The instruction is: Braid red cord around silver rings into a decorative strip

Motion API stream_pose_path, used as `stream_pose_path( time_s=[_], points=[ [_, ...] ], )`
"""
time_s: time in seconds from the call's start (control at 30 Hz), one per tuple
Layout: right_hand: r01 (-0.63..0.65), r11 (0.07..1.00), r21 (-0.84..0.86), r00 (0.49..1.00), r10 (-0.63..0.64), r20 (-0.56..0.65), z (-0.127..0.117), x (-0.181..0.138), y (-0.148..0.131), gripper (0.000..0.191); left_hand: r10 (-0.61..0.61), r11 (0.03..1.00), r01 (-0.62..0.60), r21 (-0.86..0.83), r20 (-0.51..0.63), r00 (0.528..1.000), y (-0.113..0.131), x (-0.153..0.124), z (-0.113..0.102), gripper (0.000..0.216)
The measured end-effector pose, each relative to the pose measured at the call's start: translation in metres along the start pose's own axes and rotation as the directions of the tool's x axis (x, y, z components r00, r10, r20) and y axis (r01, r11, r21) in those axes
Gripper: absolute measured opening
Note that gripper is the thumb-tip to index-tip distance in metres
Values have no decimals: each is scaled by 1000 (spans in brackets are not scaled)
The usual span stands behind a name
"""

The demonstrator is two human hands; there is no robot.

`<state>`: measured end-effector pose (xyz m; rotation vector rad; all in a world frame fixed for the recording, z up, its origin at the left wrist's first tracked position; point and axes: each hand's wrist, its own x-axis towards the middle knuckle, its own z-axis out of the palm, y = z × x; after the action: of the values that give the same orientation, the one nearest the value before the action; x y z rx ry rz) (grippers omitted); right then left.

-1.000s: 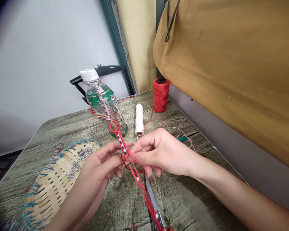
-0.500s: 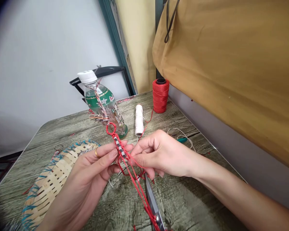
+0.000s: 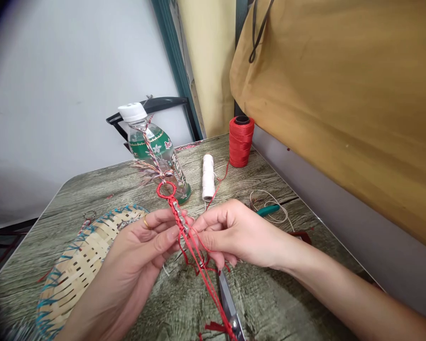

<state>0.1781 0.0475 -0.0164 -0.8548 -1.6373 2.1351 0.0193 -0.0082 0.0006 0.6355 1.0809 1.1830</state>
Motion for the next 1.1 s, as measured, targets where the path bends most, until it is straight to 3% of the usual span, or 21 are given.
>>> stream_pose_path(
  time_s=[0.27, 0.6, 1.1],
  points=[
    [-45, 996, 78, 999, 44, 10, 5, 2, -1, 29, 66, 995, -65, 75, -18, 998, 2, -1, 0, 22],
    [-21, 983, 181, 994, 1, 109, 6, 4, 7, 35, 177, 951, -113, 288, -206, 962, 8, -8, 11, 30],
    [-14, 991, 136, 992, -3, 123, 6, 2, 6, 36, 133, 934, -48, 354, -222, 966, 15, -16, 15, 29]
  ],
)
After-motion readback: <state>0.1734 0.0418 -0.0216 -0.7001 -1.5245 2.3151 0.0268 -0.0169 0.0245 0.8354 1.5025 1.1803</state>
